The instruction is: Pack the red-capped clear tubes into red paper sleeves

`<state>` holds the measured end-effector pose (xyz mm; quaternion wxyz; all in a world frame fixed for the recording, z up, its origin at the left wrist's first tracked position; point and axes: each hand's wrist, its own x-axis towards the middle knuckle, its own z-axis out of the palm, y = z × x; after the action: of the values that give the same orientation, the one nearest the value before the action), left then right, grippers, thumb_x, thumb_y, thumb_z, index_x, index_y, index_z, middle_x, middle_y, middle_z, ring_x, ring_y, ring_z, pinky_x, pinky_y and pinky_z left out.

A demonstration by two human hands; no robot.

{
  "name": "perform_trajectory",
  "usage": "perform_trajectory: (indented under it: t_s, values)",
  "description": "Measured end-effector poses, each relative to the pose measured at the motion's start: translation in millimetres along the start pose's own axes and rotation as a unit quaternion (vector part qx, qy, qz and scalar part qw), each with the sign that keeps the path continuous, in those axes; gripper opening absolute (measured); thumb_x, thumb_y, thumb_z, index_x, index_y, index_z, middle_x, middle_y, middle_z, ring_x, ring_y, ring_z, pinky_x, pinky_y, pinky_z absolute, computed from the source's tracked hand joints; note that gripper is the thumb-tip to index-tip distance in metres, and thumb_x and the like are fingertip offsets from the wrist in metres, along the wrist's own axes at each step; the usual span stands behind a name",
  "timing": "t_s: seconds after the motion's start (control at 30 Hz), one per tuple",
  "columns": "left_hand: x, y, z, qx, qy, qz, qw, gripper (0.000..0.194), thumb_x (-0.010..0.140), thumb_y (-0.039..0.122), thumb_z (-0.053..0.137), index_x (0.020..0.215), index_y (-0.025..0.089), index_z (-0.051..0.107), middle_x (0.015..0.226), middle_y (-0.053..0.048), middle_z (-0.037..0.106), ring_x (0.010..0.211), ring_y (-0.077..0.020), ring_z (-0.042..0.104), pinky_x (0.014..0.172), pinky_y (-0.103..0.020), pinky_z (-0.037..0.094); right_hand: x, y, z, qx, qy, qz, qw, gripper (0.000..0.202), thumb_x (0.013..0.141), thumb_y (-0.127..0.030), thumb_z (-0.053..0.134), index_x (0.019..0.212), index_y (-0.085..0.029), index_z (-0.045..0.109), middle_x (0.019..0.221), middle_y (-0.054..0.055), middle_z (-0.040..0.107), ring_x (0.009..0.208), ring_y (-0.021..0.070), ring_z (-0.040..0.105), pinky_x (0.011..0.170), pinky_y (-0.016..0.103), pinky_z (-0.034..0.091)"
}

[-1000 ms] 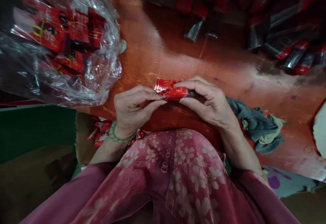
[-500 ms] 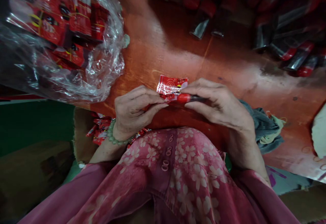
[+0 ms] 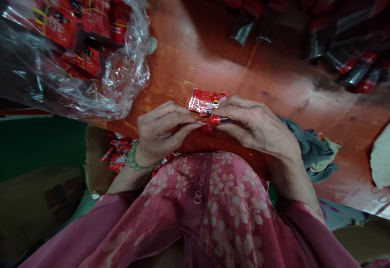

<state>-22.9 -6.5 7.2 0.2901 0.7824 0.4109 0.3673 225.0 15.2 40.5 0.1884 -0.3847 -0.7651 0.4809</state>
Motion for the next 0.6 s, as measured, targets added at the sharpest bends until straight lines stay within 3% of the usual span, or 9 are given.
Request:
perform_trajectory:
  t_s: [0.13,0.27,0.37,0.6]
  values:
    - [-1.3,0.4,0.8,0.001,-0.011,-0.001,1.0,0.007,0.094,0.026,0.071,0.089,0.021,0.07,0.082,-0.001,0.075,0.075,-0.013,0.069,0.069,-0.027,0.057,-1.1,-1.9,-2.6,-0.02,-0.025,0.011,0.999,0.029,0.101,-0.033,0.062,0.126,-0.034,0.075,0.12,0.004,0.076,0.104,0.0255,0.074,0.093,0.042,0.06]
    - [-2.0,-1.5,1.0,-0.028,-0.005,-0.031,0.999,0.011,0.093,0.03,0.073,0.087,0.02,0.071,0.081,-0.001,0.075,0.075,-0.0121,0.069,0.069,-0.026,0.056,-4.1,-1.4,-11.0,-0.014,0.047,0.021,0.999,0.028,0.096,-0.034,0.07,0.123,-0.034,0.077,0.104,0.005,0.078,0.09,0.0241,0.074,0.082,0.04,0.06]
    - [-2.7,-4.4,1.2,-0.053,0.01,-0.035,0.998,0.013,0.092,0.031,0.075,0.087,0.019,0.073,0.081,-0.001,0.075,0.075,-0.0113,0.07,0.067,-0.024,0.056,-5.6,-3.7,-13.7,0.045,0.08,0.009,0.996,0.029,0.091,-0.031,0.076,0.12,-0.037,0.078,0.104,0.003,0.079,0.091,0.0231,0.074,0.081,0.039,0.061]
    - [-2.5,-6.3,3.1,-0.079,0.01,-0.034,0.996,0.012,0.091,0.029,0.075,0.087,0.018,0.074,0.083,-0.002,0.076,0.075,-0.0107,0.07,0.067,-0.022,0.055,2.9,-7.4,-2.2,0.054,0.022,-0.013,0.998,0.029,0.096,-0.03,0.071,0.124,-0.034,0.077,0.115,0.003,0.079,0.104,0.022,0.074,0.094,0.039,0.06]
